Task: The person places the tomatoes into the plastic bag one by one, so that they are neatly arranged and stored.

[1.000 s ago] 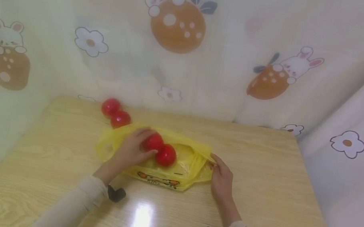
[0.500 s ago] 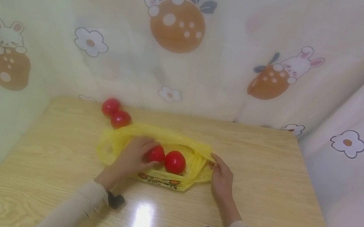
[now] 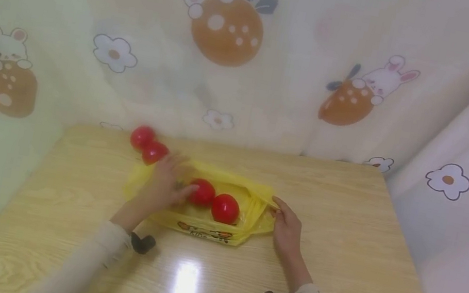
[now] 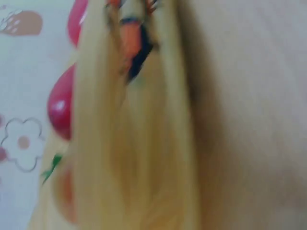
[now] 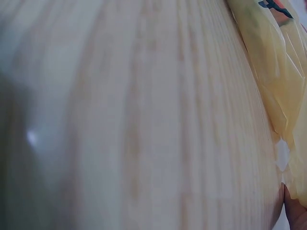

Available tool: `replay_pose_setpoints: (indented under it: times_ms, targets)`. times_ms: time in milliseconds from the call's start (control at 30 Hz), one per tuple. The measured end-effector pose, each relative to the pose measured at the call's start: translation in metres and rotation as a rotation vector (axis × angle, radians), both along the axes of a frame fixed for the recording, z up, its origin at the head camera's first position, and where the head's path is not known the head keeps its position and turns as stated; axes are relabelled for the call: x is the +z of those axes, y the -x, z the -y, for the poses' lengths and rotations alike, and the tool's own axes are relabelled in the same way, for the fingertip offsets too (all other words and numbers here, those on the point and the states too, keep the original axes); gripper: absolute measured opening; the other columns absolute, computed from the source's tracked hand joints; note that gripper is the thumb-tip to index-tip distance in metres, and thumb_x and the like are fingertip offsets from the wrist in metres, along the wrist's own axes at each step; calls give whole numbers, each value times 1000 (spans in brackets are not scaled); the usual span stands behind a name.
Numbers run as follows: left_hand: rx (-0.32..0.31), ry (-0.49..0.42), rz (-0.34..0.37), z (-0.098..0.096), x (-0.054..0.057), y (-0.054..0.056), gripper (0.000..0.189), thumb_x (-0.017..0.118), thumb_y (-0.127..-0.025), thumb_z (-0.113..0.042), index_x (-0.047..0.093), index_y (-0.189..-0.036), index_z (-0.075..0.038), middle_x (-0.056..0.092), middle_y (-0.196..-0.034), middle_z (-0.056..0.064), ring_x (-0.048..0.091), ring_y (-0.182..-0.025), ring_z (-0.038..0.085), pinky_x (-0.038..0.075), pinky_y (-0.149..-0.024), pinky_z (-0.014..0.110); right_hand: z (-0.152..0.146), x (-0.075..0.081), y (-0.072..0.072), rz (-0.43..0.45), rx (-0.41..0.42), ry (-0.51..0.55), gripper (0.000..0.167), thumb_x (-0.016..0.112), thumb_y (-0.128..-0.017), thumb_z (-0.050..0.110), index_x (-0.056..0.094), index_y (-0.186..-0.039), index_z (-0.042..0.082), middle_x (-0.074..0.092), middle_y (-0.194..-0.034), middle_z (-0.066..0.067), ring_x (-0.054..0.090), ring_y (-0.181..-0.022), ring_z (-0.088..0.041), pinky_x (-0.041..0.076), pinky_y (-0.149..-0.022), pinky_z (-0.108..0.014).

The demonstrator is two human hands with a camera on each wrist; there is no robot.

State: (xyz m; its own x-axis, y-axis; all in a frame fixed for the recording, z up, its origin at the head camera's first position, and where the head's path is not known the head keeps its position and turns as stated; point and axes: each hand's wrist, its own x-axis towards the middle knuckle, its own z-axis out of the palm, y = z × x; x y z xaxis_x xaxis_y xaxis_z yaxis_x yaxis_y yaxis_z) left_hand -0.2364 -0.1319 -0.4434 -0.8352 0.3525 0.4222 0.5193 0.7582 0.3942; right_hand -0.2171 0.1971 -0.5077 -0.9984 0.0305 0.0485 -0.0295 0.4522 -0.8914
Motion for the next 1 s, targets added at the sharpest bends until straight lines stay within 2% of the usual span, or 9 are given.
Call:
replay_pose_setpoints:
  times_ms: [67,133,300,500,533,667,767,867,1000]
  targets:
    - [8,-61,-107,8,9,6,36,71,-88,-31,70,-111,-3,58,-130,19,42,-133,41,33,-111,59,0,-1,0,-5,-4,3,41,34,-101,-1,52,-138,-1,61,-128,-26,64,-113,-37,38,-83,0]
    - [49,-103,-190,17,13,11,29,71,-88,-23,70,-106,0,59,-126,21,47,-126,41,37,-108,58,0,-1,1,-18,-8,6,41,34,-101,-1,53,-138,-2,61,-129,-27,64,-113,-38,40,-84,-2]
    - [185,-175,-239,44,13,23,22,64,-92,-11,68,-106,4,52,-132,26,49,-122,41,44,-104,55,0,-1,0,-27,-11,5,41,34,-101,-1,54,-137,-2,59,-131,-27,63,-112,-39,43,-85,-5]
    - [239,-215,-224,69,7,33,19,57,-93,-3,66,-107,6,50,-132,29,47,-122,44,43,-104,55,-2,-3,1,-28,-6,2,40,35,-102,-1,54,-137,-1,60,-131,-26,64,-112,-37,47,-89,-12]
    - [242,-216,-219,72,6,35,19,56,-93,-1,66,-107,6,50,-132,29,47,-122,45,43,-105,54,0,2,-1,-17,-6,5,40,35,-102,-2,54,-137,-1,59,-131,-26,64,-112,-38,48,-90,-14]
    - [268,-205,-200,83,2,42,20,53,-93,3,65,-108,7,51,-128,31,48,-118,45,44,-102,53,1,2,-2,-2,-10,19,39,36,-102,-2,53,-137,-2,60,-130,-27,64,-112,-38,44,-88,-9]
    - [302,-226,-155,91,-1,46,23,52,-92,4,63,-111,9,50,-127,33,48,-114,46,47,-96,55,0,-4,-2,-21,-11,22,39,37,-102,-2,54,-137,-2,61,-128,-26,65,-111,-39,40,-84,-3]
    - [342,-251,-81,97,-4,49,25,51,-92,2,62,-113,10,47,-130,35,48,-113,47,49,-93,57,1,-5,-3,-72,-10,16,38,39,-100,-3,56,-134,-2,64,-123,-26,66,-108,-39,41,-85,-4]
    - [385,-248,5,102,-7,55,31,55,-93,-2,58,-122,10,45,-134,34,47,-119,47,46,-100,59,0,-6,-2,-115,-15,-16,38,39,-99,-5,57,-133,-3,66,-119,-26,66,-107,-40,40,-86,-4]
